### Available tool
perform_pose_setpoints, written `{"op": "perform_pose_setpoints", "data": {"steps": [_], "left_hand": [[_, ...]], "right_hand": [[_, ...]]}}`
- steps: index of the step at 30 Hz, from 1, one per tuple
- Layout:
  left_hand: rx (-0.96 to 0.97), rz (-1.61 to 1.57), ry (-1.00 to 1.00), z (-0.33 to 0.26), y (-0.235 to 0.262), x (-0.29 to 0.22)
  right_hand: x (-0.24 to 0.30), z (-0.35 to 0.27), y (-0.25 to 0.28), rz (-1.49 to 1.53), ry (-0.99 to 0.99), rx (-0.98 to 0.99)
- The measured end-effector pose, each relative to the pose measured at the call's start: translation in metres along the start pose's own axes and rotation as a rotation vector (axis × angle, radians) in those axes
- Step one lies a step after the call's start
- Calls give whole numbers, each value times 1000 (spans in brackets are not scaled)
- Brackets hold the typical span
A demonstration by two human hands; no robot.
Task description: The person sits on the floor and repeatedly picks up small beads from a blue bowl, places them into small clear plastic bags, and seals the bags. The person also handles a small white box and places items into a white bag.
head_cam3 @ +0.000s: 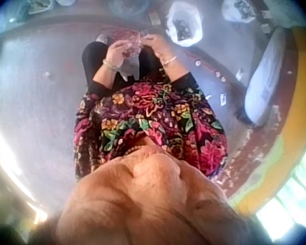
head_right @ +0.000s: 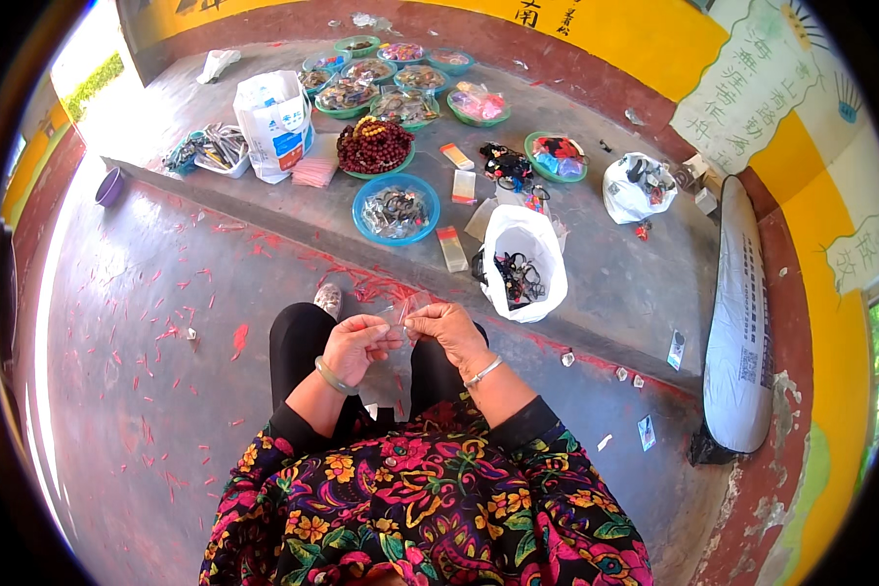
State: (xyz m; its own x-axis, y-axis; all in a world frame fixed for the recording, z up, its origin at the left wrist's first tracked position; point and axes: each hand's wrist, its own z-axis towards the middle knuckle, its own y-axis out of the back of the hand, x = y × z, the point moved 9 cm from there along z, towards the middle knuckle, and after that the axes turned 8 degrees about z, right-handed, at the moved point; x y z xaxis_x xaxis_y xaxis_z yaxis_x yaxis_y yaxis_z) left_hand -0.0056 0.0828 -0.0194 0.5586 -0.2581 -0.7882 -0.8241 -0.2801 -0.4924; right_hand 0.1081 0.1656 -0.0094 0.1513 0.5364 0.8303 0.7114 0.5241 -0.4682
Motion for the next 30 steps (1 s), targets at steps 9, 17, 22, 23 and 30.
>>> {"op": "perform_pose_setpoints", "data": {"steps": [9,17,22,23,30], "left_hand": [[-40,40,-46,3,7,1],[101,39,50,-4,-11,3],[62,44,4,1,-4,4],[59,34,-18,1,-3,2],[86,47,-73,-3,-10,-5]], "right_hand": [[3,-1,-5,-34,11,19],[5,-1,1,-60,0,34],[4,-3,-4,27,-46,36],[4,-3,-5,40,-57,34],[3,-1,-6,96,-2,-11]]}}
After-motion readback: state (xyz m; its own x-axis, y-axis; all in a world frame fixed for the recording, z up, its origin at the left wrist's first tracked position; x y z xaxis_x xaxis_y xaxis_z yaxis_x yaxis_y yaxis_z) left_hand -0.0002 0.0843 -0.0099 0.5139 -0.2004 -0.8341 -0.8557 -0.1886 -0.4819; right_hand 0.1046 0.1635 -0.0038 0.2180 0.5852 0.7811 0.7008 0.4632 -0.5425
